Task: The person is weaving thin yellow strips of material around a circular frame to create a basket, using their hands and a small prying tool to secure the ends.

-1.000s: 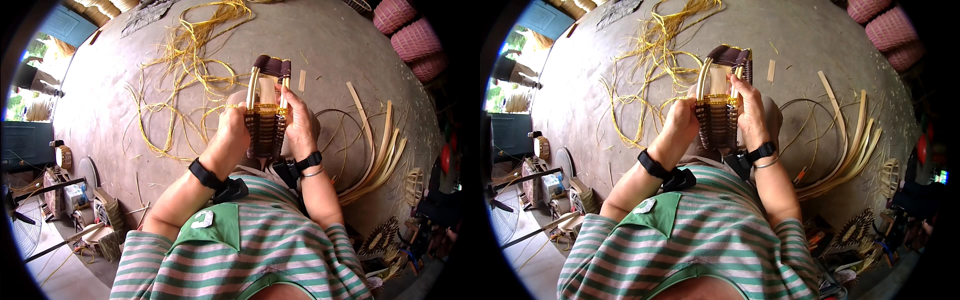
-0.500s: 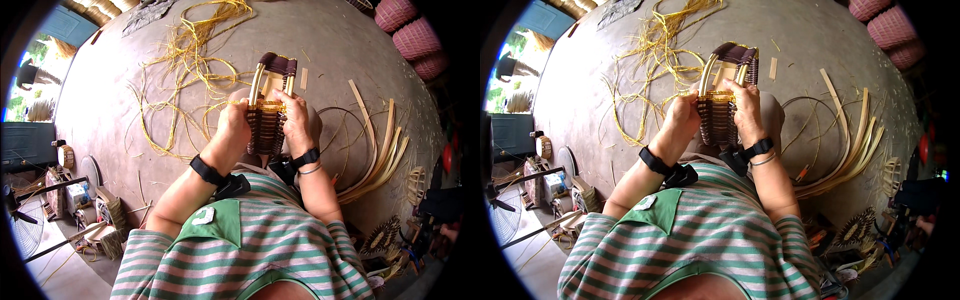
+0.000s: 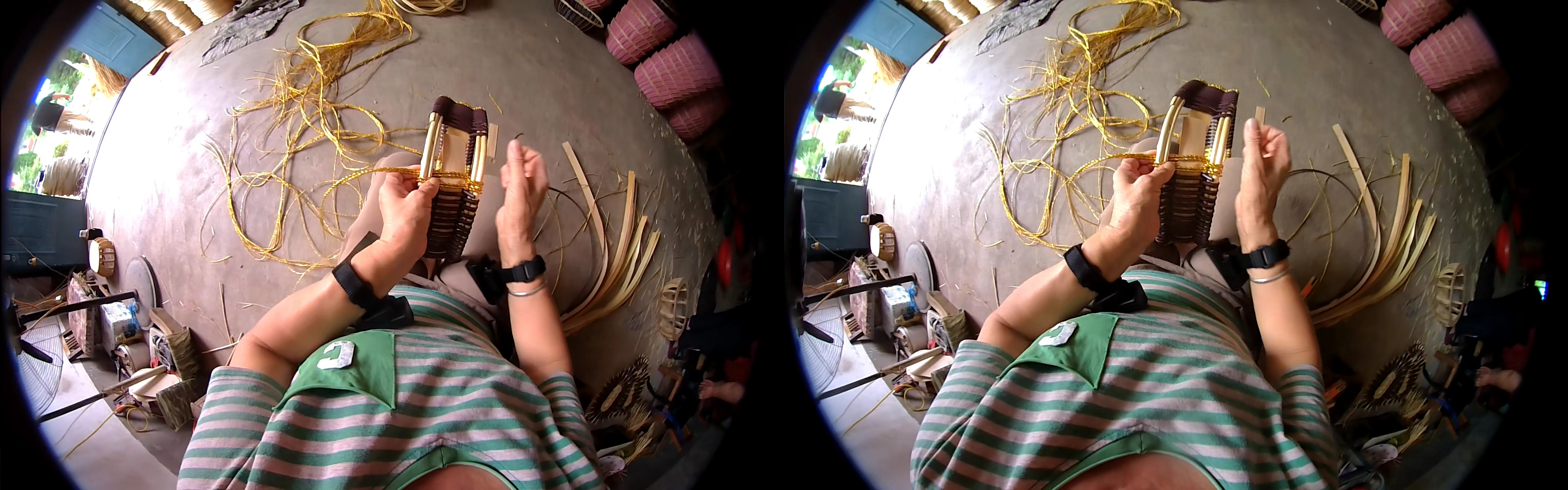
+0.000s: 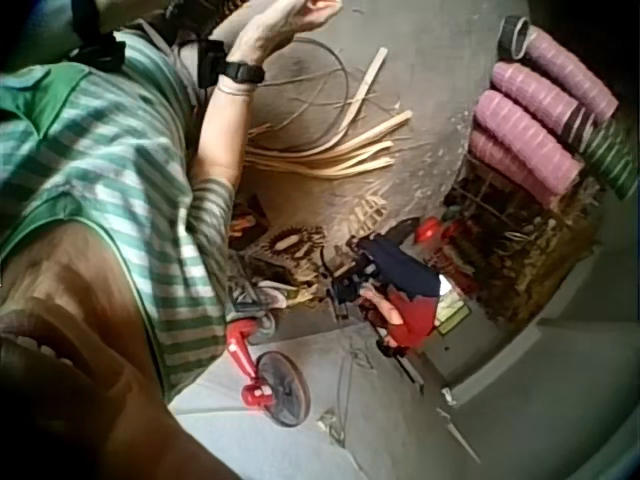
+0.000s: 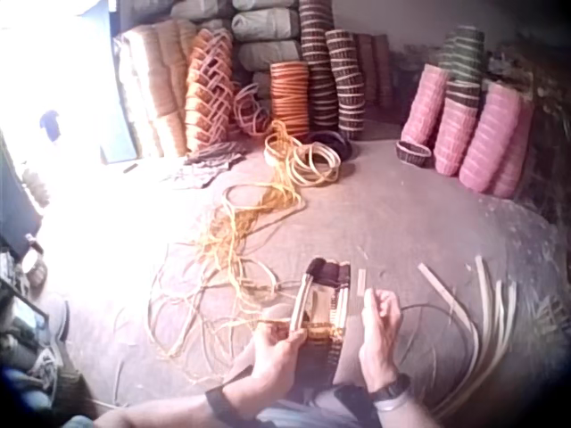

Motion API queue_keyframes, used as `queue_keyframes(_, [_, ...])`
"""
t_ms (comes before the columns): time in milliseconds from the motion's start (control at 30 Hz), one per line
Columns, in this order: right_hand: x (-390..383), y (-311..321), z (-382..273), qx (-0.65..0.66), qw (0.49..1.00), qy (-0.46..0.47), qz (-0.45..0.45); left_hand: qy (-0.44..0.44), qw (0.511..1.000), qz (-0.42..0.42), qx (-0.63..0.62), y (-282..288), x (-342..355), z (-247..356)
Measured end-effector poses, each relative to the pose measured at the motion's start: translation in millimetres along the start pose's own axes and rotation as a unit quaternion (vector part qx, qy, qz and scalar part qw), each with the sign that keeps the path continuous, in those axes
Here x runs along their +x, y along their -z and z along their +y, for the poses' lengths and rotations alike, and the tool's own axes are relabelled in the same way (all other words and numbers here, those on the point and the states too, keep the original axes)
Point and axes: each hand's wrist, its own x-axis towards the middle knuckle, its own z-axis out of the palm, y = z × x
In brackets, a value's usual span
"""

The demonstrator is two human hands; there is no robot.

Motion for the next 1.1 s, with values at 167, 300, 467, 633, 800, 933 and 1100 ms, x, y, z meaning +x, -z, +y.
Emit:
queue_keyframes(167, [-9.3, -26.0, -69.3, -0.227, 0.895, 0.257, -0.286, -0.201, 0.944, 0.0, 0.261, 10.3, 14.6, -25.2])
queue_keyframes(300, [-20.4, -57.4, -59.9, -0.271, 0.818, 0.353, -0.365, -0.359, 0.869, -0.073, 0.334, 10.2, 12.5, -18.3])
queue_keyframes(467, [-14.3, -67.4, -51.8, -0.3, 0.78, 0.321, -0.446, -0.35, 0.824, -0.054, 0.442, 7.6, 5.2, -21.3])
queue_keyframes(633, [-10.0, -31.2, -38.9, -0.145, 0.914, 0.225, -0.305, -0.237, 0.924, -0.047, 0.297, 5.6, 5.9, -23.5])
queue_keyframes(800, [-15.2, 7.6, -25.0, 0.051, 0.979, -0.04, -0.194, -0.119, 0.962, -0.113, 0.218, 9.4, 5.1, -20.5])
queue_keyframes(933, [-14.0, 16.4, -16.6, 0.08, 0.98, -0.097, -0.153, -0.026, 0.963, -0.199, 0.18, 13.7, 7.5, -5.4])
queue_keyframes(1100, [-13.9, 14.9, -18.7, 0.07, 0.981, -0.099, -0.148, 0.036, 0.908, -0.305, 0.285, 13.5, 28.7, 24.7])
